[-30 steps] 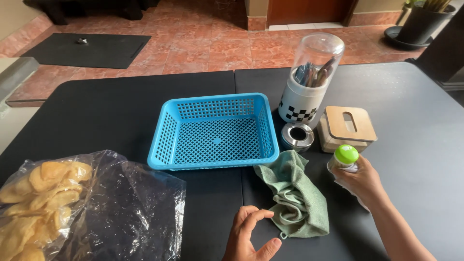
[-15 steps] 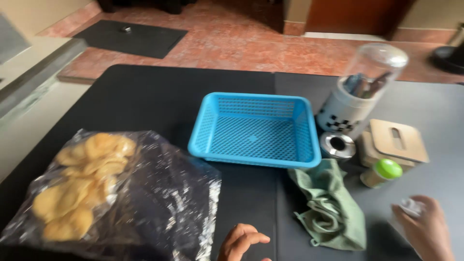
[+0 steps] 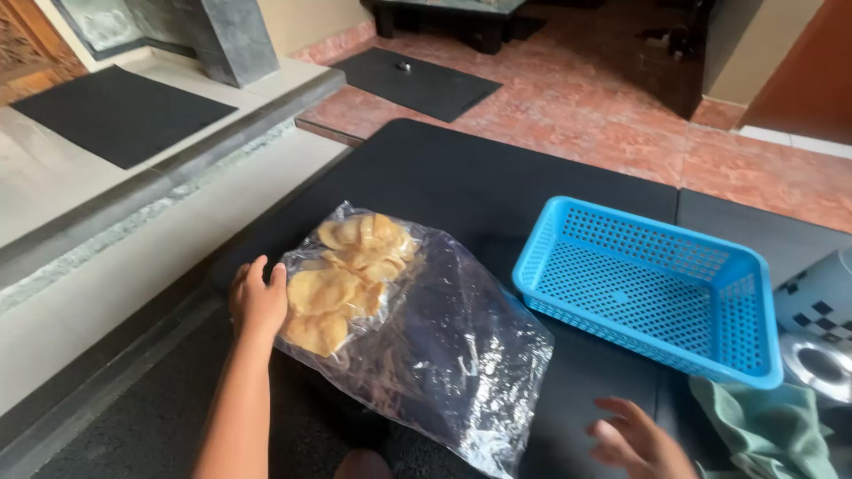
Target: Wiping down and organizing various objects on a table, including a basket and food packets.
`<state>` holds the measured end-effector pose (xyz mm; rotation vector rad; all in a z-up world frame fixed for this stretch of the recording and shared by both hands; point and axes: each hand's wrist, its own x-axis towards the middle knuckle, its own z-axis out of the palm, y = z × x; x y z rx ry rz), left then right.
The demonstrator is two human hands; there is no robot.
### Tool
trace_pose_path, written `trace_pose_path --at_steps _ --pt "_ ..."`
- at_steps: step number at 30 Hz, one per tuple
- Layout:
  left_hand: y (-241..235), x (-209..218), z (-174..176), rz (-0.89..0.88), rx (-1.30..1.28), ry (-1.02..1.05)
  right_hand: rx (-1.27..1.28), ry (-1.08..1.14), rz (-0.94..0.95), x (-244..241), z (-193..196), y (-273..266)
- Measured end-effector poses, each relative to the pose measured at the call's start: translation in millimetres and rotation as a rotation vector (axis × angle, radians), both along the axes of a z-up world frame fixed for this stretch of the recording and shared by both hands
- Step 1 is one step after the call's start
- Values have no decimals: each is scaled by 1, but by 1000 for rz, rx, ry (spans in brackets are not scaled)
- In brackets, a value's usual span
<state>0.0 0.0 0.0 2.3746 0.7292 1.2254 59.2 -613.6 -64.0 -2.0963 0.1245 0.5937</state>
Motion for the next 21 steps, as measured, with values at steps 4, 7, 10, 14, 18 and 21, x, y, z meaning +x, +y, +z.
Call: trace_pose_path --at_steps 4,7,10,14,18,21 --pt "101 51 -51 46 -359 442 503 -27 -223 39 -1 81" --pt "91 57 -36 -11 -489 553 760 -13 -533 80 16 108" --pt "98 66 -56 -120 -667 548 831 -47 -649 118 7 117" --pt "104 65 -61 -141 -846 471 707 -138 -623 162 -9 113" --pt "101 60 -61 -277 -932 381 612 -194 -500 155 -19 110" --pt "86 60 -32 -468 -933 276 391 -177 -175 111 6 127"
